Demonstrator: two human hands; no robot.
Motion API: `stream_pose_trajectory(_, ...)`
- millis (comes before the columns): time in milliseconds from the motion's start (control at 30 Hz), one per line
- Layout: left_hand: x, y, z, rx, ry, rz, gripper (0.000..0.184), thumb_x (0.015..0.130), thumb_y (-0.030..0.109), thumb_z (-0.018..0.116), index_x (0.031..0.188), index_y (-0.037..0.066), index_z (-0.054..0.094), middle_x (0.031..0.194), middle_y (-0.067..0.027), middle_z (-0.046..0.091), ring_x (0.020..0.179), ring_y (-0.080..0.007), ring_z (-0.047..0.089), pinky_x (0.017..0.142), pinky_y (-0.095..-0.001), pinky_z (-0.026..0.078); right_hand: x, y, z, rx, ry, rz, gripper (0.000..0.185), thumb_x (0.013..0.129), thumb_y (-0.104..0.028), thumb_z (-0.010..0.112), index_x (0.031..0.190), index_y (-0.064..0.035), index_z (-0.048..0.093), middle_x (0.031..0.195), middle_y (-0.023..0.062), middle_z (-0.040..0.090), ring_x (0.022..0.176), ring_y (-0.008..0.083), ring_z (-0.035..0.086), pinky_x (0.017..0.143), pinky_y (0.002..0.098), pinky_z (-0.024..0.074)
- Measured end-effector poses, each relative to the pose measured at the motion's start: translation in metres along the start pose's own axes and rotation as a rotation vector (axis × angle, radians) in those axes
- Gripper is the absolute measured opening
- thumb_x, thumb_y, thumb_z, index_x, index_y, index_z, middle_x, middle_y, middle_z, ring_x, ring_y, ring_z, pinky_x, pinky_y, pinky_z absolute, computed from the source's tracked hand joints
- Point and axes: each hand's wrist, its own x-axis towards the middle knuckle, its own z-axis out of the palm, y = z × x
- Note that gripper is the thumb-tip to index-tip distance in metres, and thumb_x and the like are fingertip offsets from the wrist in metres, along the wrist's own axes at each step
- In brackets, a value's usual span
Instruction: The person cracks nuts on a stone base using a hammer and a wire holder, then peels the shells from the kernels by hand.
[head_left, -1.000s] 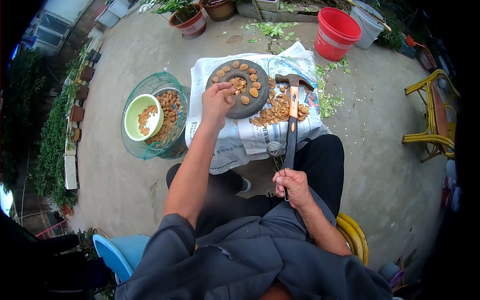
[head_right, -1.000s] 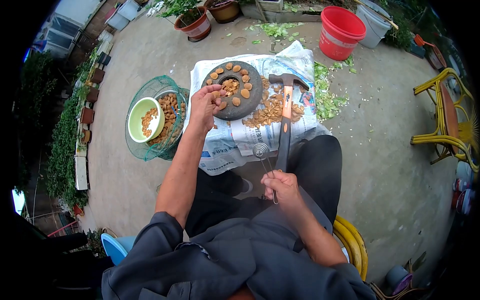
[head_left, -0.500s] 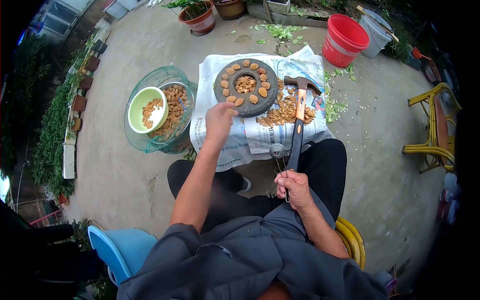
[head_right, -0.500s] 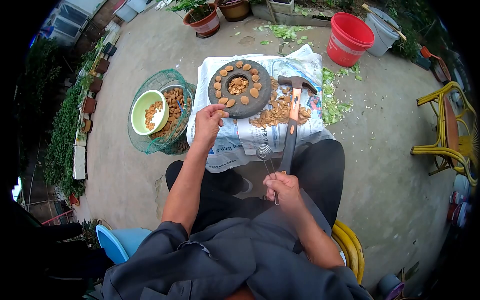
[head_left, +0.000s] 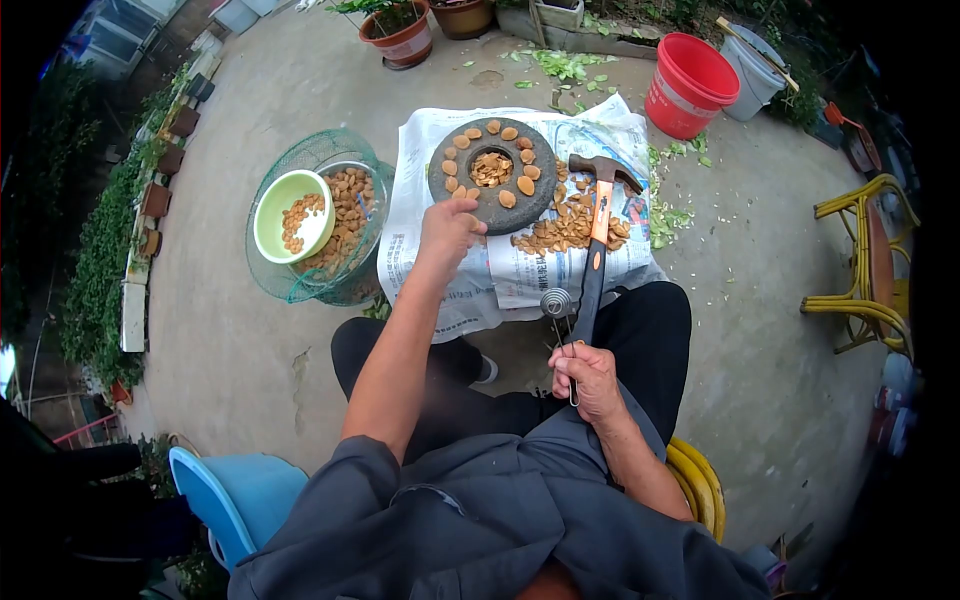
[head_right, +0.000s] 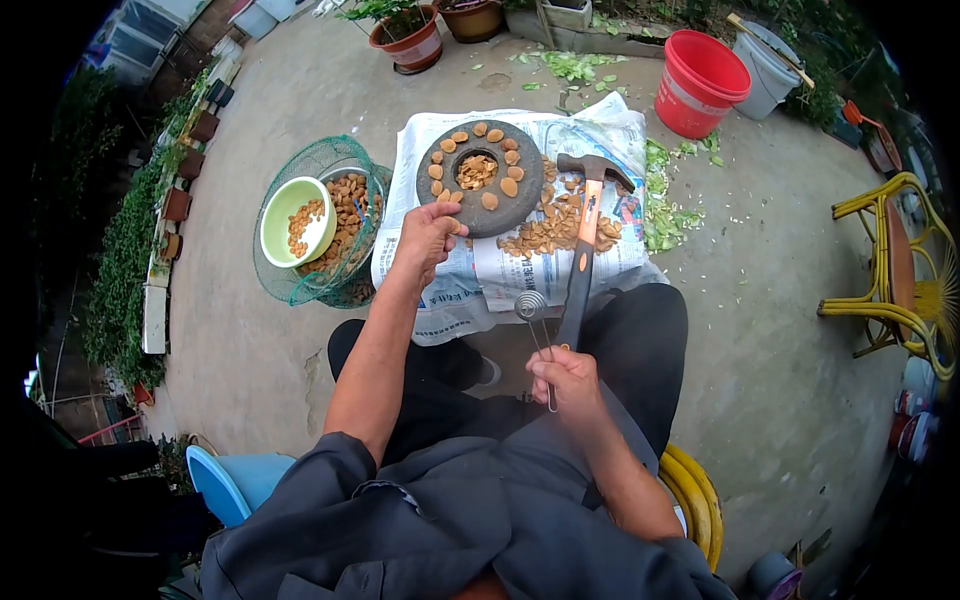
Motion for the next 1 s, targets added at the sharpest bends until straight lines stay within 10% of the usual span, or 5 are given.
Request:
stream_pose_trajectory(533, 0.018, -0.015, 0.022, 0.432, 0.088, 0.382, 0.017, 0.086, -0.002, 0.064, 0.101, -0.002, 0.071, 0.067, 0.0015, 0.060, 0.054, -0.0052, 0.049, 0.050, -0.0210, 0.039, 0.002, 0.002, -0.003, 0.002, 0.002, -0.003, 0.010, 0.089, -0.002, 0.057, 0.088, 0.0067, 0.062, 0.062, 0.0037, 0.053, 0.049, 0.0116, 0.049, 0.049, 0.0265, 0.0425)
stream_pose_trajectory(733, 0.023, -0.026, 0.023, 0.219, 0.119, 0.428, 0.025, 0.081, -0.003, 0.065, 0.105, 0.000, 0.071, 0.088, -0.0079, 0.068, 0.074, -0.0136, 0.063, 0.071, -0.0272, 0.051, 0.002, 0.001, -0.004, 0.004, -0.024, 0.020, 0.010, 0.089, -0.003, 0.058, 0.088, 0.0049, 0.063, 0.065, 0.0028, 0.054, 0.053, 0.0100, 0.050, 0.053, 0.0246, 0.0431)
stream_pose_trajectory(1000, -0.009, -0.012, 0.019, -0.089, 0.167, 0.456, 0.017, 0.092, -0.005, 0.055, 0.105, -0.003, 0.066, 0.084, -0.0015, 0.060, 0.057, -0.0042, 0.044, 0.049, -0.0174, 0.036, 0.005, 0.000, -0.004, 0.024, -0.016, 0.012, 0.010, 0.089, -0.005, 0.058, 0.088, 0.0042, 0.063, 0.065, 0.0027, 0.056, 0.054, 0.0098, 0.051, 0.053, 0.0238, 0.0430)
